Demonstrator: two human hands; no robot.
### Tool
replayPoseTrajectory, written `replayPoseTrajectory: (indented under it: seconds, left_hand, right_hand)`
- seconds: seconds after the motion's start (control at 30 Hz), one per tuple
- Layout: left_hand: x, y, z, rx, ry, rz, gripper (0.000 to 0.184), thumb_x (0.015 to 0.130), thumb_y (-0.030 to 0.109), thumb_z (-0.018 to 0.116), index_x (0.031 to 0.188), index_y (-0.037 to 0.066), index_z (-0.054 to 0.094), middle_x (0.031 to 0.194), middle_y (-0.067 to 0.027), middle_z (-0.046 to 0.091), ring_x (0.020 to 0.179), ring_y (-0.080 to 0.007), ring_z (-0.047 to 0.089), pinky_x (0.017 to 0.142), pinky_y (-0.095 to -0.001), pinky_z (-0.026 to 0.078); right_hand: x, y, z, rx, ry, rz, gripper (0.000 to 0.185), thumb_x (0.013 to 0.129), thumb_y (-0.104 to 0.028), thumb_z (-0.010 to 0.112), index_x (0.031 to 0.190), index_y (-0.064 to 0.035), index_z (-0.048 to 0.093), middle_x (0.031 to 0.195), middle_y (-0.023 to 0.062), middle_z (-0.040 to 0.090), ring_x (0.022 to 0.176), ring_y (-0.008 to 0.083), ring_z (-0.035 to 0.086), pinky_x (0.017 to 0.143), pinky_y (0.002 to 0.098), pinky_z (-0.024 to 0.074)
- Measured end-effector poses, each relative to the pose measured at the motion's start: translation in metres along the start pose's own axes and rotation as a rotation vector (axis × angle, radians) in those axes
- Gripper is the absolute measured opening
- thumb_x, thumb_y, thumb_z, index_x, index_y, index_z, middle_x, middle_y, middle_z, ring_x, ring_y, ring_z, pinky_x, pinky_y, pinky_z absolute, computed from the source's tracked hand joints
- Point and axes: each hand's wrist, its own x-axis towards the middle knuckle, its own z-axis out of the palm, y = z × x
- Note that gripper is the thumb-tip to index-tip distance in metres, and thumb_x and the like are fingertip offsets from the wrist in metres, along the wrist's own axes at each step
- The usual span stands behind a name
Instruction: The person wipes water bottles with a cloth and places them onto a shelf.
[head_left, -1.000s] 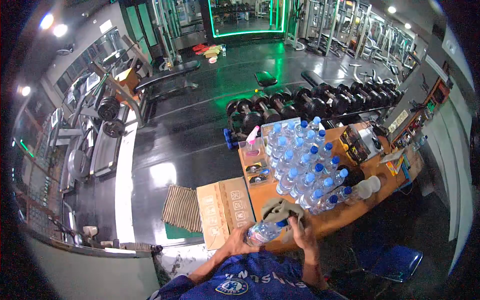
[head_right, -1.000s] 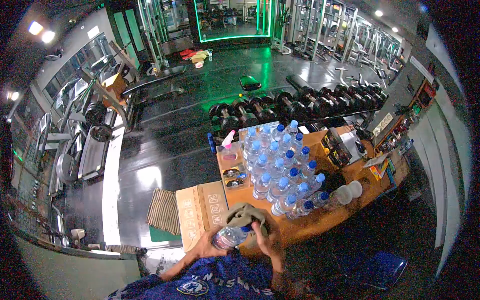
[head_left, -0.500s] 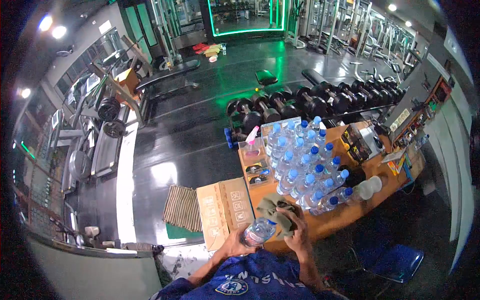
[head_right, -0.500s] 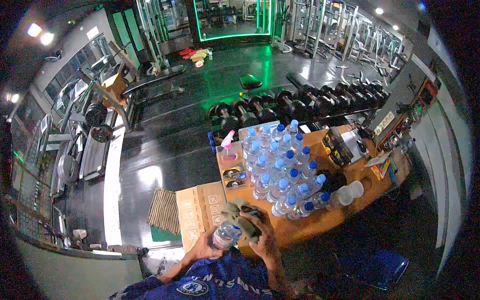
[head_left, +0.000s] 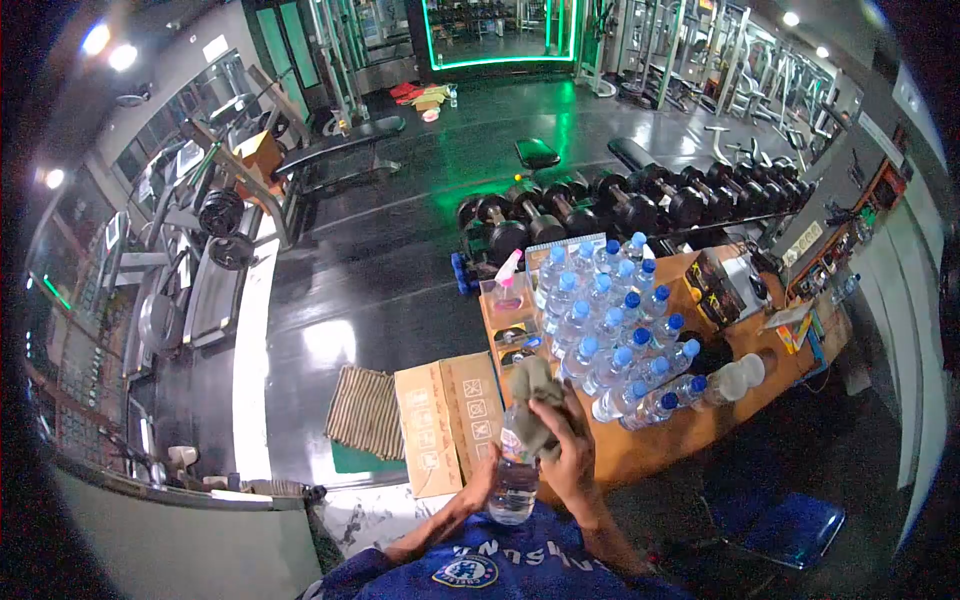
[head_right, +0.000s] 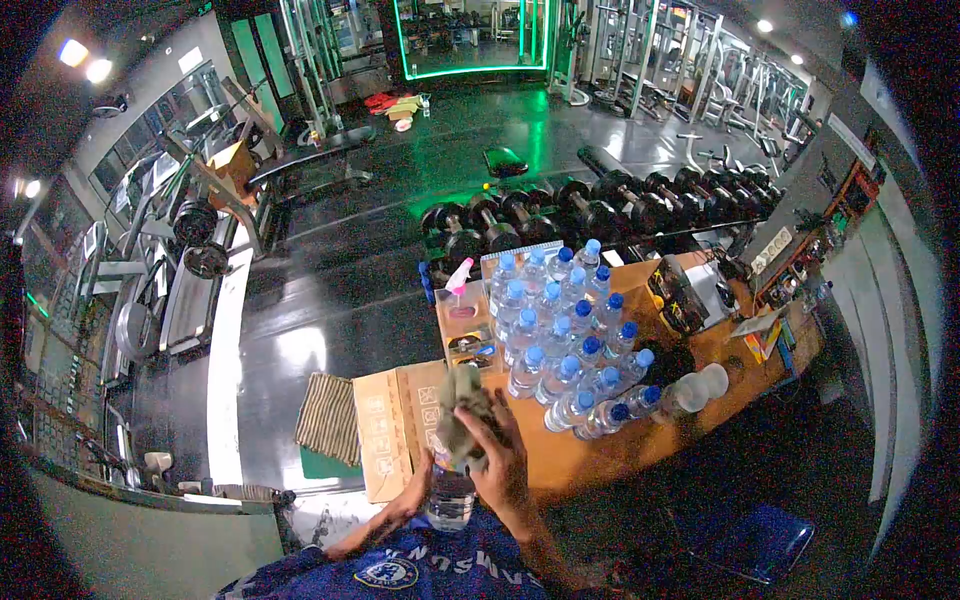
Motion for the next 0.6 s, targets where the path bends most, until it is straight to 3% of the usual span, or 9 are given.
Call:
replayPoseTrajectory:
  seconds: [0.03,0.13,0.23,0.3,0.33,0.37,0.4,0.53,0.6]
  left_hand:
    - [0.003,0.001,0.002,-0.098,-0.007,-0.036,0.077,0.089,0.067,0.016,0.121,0.003,0.047,0.111,-0.0136,0.058,0.095,-0.0229,0.060,0.084,-0.0390,0.048]
    - [0.000,0.036,0.024,-0.227,0.152,0.165,0.079,0.089,0.068,0.017,0.122,0.004,0.048,0.112,-0.0154,0.058,0.098,-0.0267,0.060,0.087,-0.0393,0.049]
    - [0.012,0.041,-0.006,-0.373,0.053,0.042,0.084,0.086,0.071,0.021,0.122,0.001,0.048,0.111,-0.0158,0.058,0.098,-0.0292,0.059,0.087,-0.0401,0.049]
    - [0.026,0.036,-0.027,-0.449,0.020,0.085,0.084,0.085,0.072,0.024,0.122,0.000,0.048,0.110,-0.0153,0.059,0.095,-0.0281,0.061,0.084,-0.0401,0.051]
    - [0.034,0.034,-0.033,-0.437,0.137,0.116,0.086,0.079,0.078,0.027,0.107,0.002,0.055,0.095,-0.0139,0.062,0.082,-0.0275,0.062,0.075,-0.0421,0.052]
    - [0.037,0.033,-0.041,-0.512,0.043,0.060,0.087,0.079,0.079,0.024,0.101,0.001,0.057,0.088,-0.0128,0.062,0.076,-0.0281,0.063,0.071,-0.0429,0.053]
    - [0.038,0.034,-0.041,-0.456,0.116,0.105,0.089,0.078,0.080,0.023,0.098,0.001,0.057,0.084,-0.0123,0.062,0.074,-0.0284,0.063,0.069,-0.0434,0.053]
    - [0.032,0.031,-0.043,-0.349,0.061,0.061,0.091,0.078,0.080,0.021,0.107,0.001,0.056,0.095,-0.0119,0.062,0.085,-0.0277,0.062,0.073,-0.0434,0.052]
    - [0.014,0.040,-0.020,-0.220,0.182,0.000,0.092,0.079,0.079,0.024,0.118,0.001,0.051,0.109,-0.0160,0.059,0.095,-0.0281,0.059,0.084,-0.0445,0.048]
  right_hand:
    - [-0.001,-0.001,0.001,-0.100,-0.027,-0.079,0.047,0.067,0.000,0.069,0.112,-0.0112,0.062,0.123,0.0190,0.052,0.118,0.0384,0.048,0.097,0.0421,0.0404]
    - [-0.025,0.007,-0.001,-0.016,-0.276,-0.039,0.060,0.066,-0.001,0.069,0.120,-0.0226,0.058,0.132,0.0132,0.047,0.124,0.0392,0.041,0.099,0.0447,0.0412]
    - [-0.047,0.010,-0.002,-0.011,-0.427,-0.146,0.061,0.065,-0.003,0.070,0.121,-0.0246,0.057,0.132,0.0115,0.048,0.123,0.0407,0.042,0.097,0.0438,0.0430]
    - [-0.056,0.008,-0.008,-0.008,-0.520,-0.221,0.049,0.070,-0.014,0.070,0.117,-0.0221,0.061,0.128,0.0100,0.052,0.121,0.0377,0.046,0.099,0.0439,0.0397]
    - [-0.063,0.016,-0.011,0.027,-0.581,-0.265,0.052,0.069,-0.015,0.070,0.119,-0.0250,0.059,0.129,0.0092,0.051,0.121,0.0370,0.045,0.101,0.0434,0.0377]
    - [-0.071,0.025,-0.013,0.060,-0.640,-0.312,0.055,0.069,-0.016,0.070,0.121,-0.0279,0.058,0.131,0.0085,0.050,0.122,0.0364,0.045,0.103,0.0429,0.0356]
    - [-0.073,0.025,-0.015,-0.029,-0.584,-0.446,0.047,0.075,-0.022,0.067,0.121,-0.0217,0.058,0.130,0.0069,0.051,0.120,0.0330,0.046,0.104,0.0431,0.0324]
    - [-0.062,0.017,-0.028,0.590,-0.415,-0.108,0.034,0.089,-0.024,0.056,0.117,-0.0035,0.057,0.119,0.0082,0.058,0.112,0.0241,0.051,0.100,0.0382,0.0362]
    - [-0.062,0.004,-0.022,0.728,-0.151,0.418,0.034,0.090,-0.021,0.055,0.119,-0.0032,0.055,0.117,0.0081,0.058,0.111,0.0229,0.051,0.099,0.0370,0.0371]
